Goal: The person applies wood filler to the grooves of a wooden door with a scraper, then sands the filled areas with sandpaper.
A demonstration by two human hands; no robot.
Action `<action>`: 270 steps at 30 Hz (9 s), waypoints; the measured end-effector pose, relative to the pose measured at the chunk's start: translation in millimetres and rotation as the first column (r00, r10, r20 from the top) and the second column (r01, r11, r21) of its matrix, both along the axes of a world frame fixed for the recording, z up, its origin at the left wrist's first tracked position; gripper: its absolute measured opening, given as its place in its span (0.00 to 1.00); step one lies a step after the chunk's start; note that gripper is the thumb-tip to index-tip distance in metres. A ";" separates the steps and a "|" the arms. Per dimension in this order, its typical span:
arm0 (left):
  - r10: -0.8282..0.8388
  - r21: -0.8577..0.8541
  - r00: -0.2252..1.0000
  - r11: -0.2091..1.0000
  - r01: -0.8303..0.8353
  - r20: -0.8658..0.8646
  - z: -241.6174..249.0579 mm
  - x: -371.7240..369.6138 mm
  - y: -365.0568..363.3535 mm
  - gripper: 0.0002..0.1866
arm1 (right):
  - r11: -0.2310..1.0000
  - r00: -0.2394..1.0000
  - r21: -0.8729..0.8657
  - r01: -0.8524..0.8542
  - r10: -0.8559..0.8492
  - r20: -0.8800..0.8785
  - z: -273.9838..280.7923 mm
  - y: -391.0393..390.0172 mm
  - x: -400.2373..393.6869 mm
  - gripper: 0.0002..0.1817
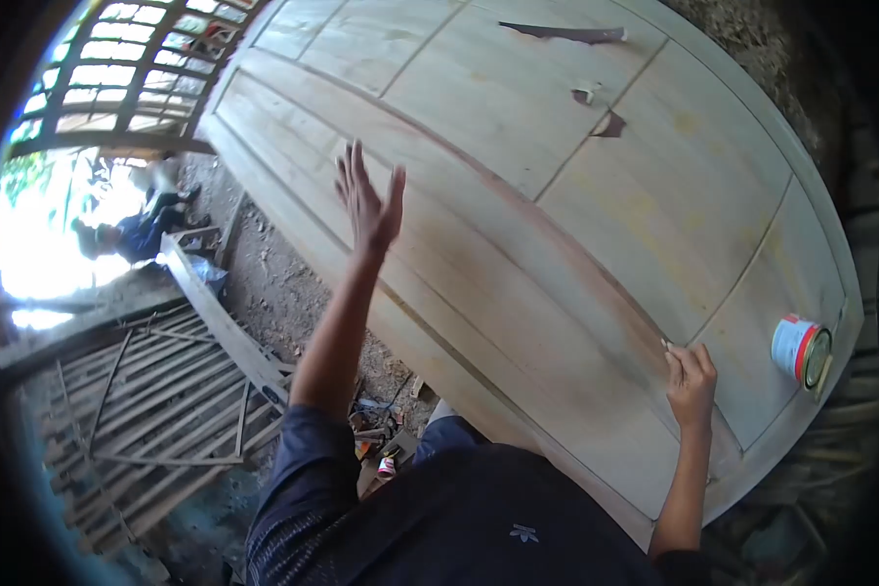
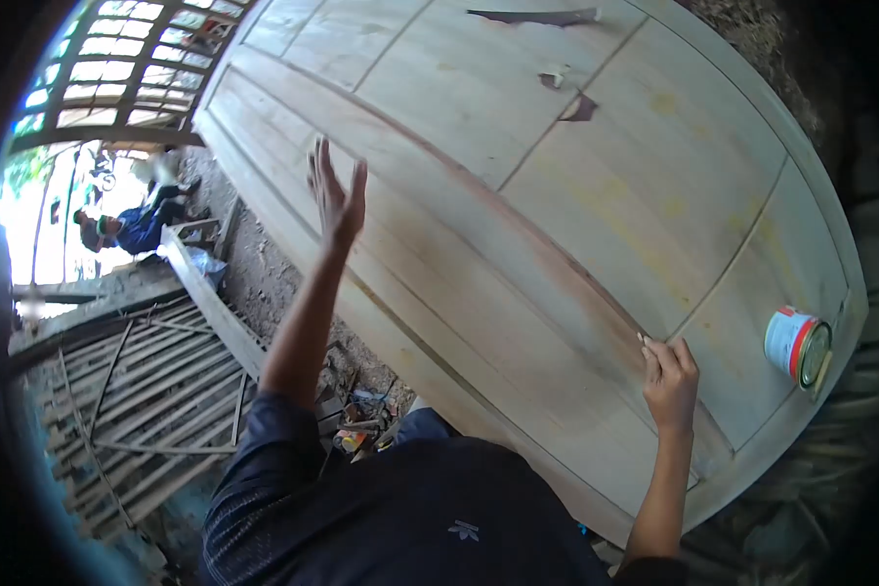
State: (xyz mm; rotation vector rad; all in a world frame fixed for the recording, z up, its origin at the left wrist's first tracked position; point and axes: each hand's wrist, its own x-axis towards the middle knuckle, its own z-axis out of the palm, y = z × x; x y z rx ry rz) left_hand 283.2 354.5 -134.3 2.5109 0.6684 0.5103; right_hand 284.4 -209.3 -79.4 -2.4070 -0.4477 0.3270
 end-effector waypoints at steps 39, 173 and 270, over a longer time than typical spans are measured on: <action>0.286 -0.972 0.934 -0.150 -0.178 -0.215 -15.7 -264.8 -234.6 0.43 | 0.999 0.840 0.011 -0.032 0.020 0.542 -62.3 -67.0 -46.0 0.14; 0.044 -0.692 0.804 -0.538 -0.481 -0.593 29.7 -262.6 -253.8 0.52 | 0.976 0.924 -0.214 -0.041 0.118 0.363 -10.6 -169.7 -65.1 0.17; 0.563 -0.916 0.734 -0.115 -0.384 -0.378 14.5 -338.4 -305.0 0.63 | 0.960 0.894 0.114 0.255 -0.279 0.351 100.1 -345.3 -12.7 0.20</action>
